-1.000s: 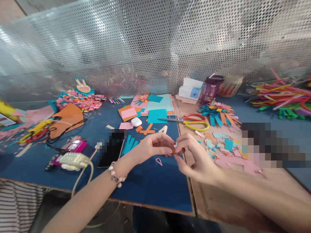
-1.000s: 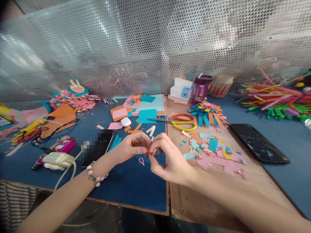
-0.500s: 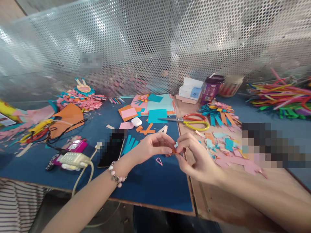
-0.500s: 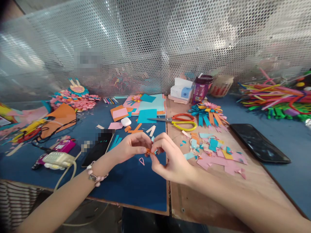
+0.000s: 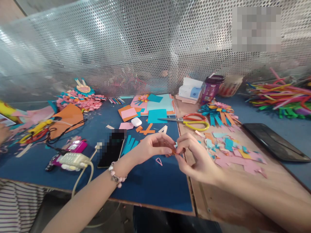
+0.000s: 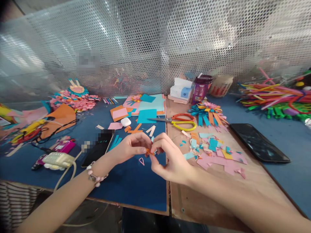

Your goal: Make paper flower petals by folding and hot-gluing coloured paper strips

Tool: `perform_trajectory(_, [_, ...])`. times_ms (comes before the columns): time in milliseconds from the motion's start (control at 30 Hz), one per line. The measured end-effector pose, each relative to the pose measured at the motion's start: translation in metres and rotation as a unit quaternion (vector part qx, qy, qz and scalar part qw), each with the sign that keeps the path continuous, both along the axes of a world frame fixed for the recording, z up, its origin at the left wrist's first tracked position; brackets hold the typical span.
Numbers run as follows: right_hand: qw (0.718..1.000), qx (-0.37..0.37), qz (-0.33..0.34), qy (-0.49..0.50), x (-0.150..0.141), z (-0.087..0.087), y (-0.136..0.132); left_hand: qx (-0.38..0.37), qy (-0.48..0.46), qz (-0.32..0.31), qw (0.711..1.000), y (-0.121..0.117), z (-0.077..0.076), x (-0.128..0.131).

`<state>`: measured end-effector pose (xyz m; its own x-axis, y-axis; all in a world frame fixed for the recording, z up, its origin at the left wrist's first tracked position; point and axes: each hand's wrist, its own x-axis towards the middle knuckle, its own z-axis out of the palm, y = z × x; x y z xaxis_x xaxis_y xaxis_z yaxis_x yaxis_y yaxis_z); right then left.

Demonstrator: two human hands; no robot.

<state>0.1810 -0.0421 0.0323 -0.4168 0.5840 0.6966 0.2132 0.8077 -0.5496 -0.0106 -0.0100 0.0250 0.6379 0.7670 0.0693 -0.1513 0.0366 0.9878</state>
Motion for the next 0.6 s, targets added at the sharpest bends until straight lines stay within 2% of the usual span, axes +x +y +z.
perform_trajectory(400, [1.000, 0.007, 0.002, 0.007, 0.0013, 0.0000, 0.0016, 0.020, -0.004, 0.015, 1.000, -0.0005, 0.0013, 0.0009])
perform_trajectory(600, [1.000, 0.008, -0.001, 0.004, 0.0015, -0.0017, 0.0023, 0.007, -0.014, 0.013, 1.000, -0.0015, 0.0011, 0.0010])
